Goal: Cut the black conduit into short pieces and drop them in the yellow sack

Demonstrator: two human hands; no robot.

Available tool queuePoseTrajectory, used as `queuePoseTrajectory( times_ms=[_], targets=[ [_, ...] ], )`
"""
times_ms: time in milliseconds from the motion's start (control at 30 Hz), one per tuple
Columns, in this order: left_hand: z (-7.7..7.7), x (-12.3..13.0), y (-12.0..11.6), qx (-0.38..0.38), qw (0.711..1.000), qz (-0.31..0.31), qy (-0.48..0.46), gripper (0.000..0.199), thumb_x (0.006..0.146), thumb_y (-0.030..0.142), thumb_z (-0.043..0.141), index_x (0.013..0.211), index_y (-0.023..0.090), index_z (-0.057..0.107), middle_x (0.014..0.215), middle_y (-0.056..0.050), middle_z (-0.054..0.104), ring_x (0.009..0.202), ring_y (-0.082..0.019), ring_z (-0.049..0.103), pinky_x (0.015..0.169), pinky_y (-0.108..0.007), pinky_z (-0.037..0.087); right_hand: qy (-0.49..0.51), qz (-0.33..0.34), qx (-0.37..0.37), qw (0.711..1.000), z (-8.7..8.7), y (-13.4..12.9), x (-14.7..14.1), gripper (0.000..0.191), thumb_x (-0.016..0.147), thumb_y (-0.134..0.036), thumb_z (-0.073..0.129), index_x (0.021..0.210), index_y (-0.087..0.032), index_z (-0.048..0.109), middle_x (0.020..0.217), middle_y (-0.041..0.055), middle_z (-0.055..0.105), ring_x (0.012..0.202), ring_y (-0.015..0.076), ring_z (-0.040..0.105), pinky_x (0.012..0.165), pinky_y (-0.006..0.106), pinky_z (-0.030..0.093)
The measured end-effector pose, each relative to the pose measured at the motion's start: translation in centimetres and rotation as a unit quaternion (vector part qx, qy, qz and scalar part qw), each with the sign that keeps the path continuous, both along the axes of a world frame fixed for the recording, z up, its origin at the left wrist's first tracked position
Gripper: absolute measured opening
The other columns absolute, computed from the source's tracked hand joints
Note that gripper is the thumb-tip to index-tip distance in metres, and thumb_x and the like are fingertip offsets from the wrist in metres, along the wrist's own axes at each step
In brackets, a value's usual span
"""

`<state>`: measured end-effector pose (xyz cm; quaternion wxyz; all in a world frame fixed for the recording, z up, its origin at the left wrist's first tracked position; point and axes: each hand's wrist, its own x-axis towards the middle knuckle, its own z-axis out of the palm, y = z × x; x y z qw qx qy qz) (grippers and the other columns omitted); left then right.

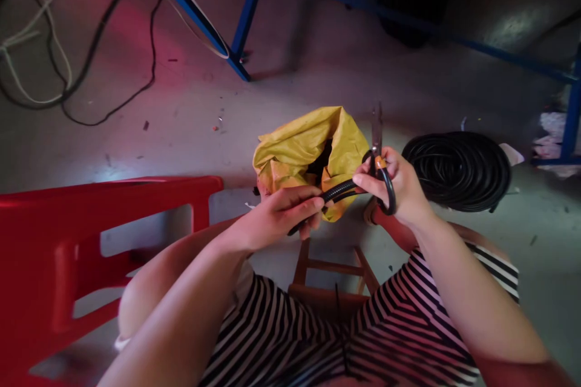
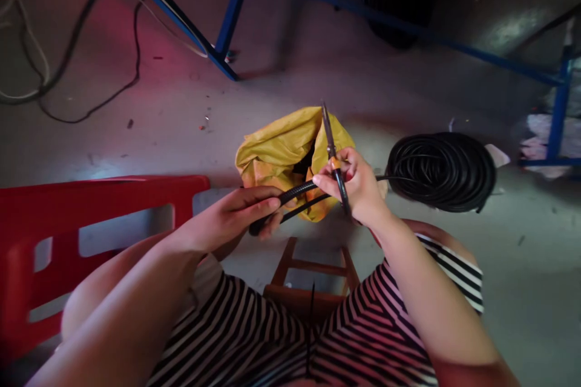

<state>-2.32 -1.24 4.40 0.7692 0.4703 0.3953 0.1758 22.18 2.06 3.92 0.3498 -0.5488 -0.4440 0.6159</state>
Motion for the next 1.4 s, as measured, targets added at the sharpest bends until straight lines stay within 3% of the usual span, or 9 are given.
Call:
queuePoseTrajectory(
  times_ms=[167,300,433,533,767,900,1033,1200,1400],
  targets=[
    [-0.4,-0.8,0.0,0.026,0.998,-0.006,0.049,0.039,0.104,0.053,0.054,0.101,0.015,0.063,0.064,0.005,0.05,0.054,-0.009,0.046,0.053,-0.022,0.036,-0.036,-0.046,0.022,0.998,-0.7,-0.7,-0.1,0.056,0.063,-0.046,0.097,0.084,-0.025,0.049,0.081,-0.0019,0.069,0.072,0.0157,0.065,0.072,0.032,0.056],
    [-0.4,-1.9,0.2,0.035,0.995,0.047,0.078,0.039,0.1,0.052,0.06,0.106,0.015,0.065,0.077,-0.001,0.06,0.057,-0.009,0.05,0.053,-0.023,0.04,-0.039,-0.1,0.014,0.994,-1.1,-0.9,0.4,0.052,0.069,-0.056,0.091,0.086,-0.025,0.053,0.074,-0.0035,0.063,0.065,0.0148,0.06,0.065,0.03,0.053],
    [-0.3,-2.7,0.3,0.045,0.991,0.085,0.095,0.034,0.099,0.048,0.063,0.103,0.014,0.067,0.081,-0.003,0.063,0.06,-0.009,0.052,0.057,-0.024,0.045,0.056,-0.054,-0.057,0.995,-2.0,-2.1,0.2,0.045,0.084,-0.063,0.077,0.088,-0.022,0.059,0.07,-0.0012,0.062,0.063,0.0158,0.058,0.064,0.032,0.05],
    [-0.4,-2.7,0.3,0.033,0.99,0.108,0.083,0.033,0.098,0.043,0.065,0.112,0.013,0.067,0.077,-0.001,0.059,0.06,-0.01,0.053,0.057,-0.024,0.048,0.095,-0.018,-0.116,0.989,-2.7,-3.2,-0.5,0.046,0.084,-0.064,0.076,0.087,-0.021,0.06,0.072,-0.0004,0.061,0.064,0.0159,0.056,0.064,0.031,0.048],
    [-1.1,-1.8,0.8,-0.001,0.987,0.151,0.053,0.038,0.097,0.038,0.066,0.128,0.017,0.06,0.078,0.002,0.056,0.06,-0.01,0.053,0.052,-0.022,0.051,0.06,0.028,-0.138,0.988,-2.3,-5.2,-2.3,0.052,0.082,-0.07,0.073,0.085,-0.022,0.055,0.076,-0.0003,0.055,0.073,0.0173,0.053,0.071,0.032,0.046],
    [-1.8,-0.9,1.0,-0.041,0.977,0.207,0.025,0.032,0.097,0.041,0.067,0.118,0.018,0.059,0.065,0.008,0.04,0.049,-0.007,0.036,0.042,-0.016,0.036,0.04,0.031,-0.155,0.987,-2.3,-6.1,-2.7,0.056,0.078,-0.072,0.076,0.09,-0.024,0.05,0.081,-0.0015,0.051,0.075,0.0172,0.05,0.071,0.032,0.044],
    [-1.9,-0.2,1.0,0.0,0.971,0.235,0.052,0.04,0.097,0.053,0.065,0.113,0.016,0.061,0.06,0.01,0.031,0.045,-0.006,0.028,0.039,-0.017,0.027,0.037,0.049,-0.166,0.984,-2.7,-6.5,-2.7,0.056,0.079,-0.071,0.075,0.086,-0.024,0.045,0.08,-0.0023,0.048,0.074,0.0163,0.045,0.07,0.031,0.039],
    [-1.5,0.4,1.1,0.044,0.966,0.232,0.107,0.041,0.094,0.055,0.068,0.11,0.017,0.065,0.062,0.007,0.039,0.048,-0.007,0.032,0.043,-0.02,0.03,0.021,0.067,-0.163,0.984,-2.9,-6.7,-2.5,0.052,0.082,-0.065,0.075,0.089,-0.023,0.046,0.084,-0.0023,0.049,0.078,0.016,0.044,0.073,0.031,0.036],
    [-0.9,1.2,1.2,0.062,0.977,0.166,0.119,0.034,0.096,0.049,0.066,0.103,0.015,0.067,0.078,0.001,0.056,0.057,-0.009,0.044,0.047,-0.02,0.037,0.015,0.09,-0.152,0.984,-3.2,-6.5,-2.3,0.049,0.084,-0.061,0.077,0.096,-0.023,0.049,0.088,-0.0021,0.051,0.08,0.0166,0.047,0.077,0.031,0.038]
  ],
)
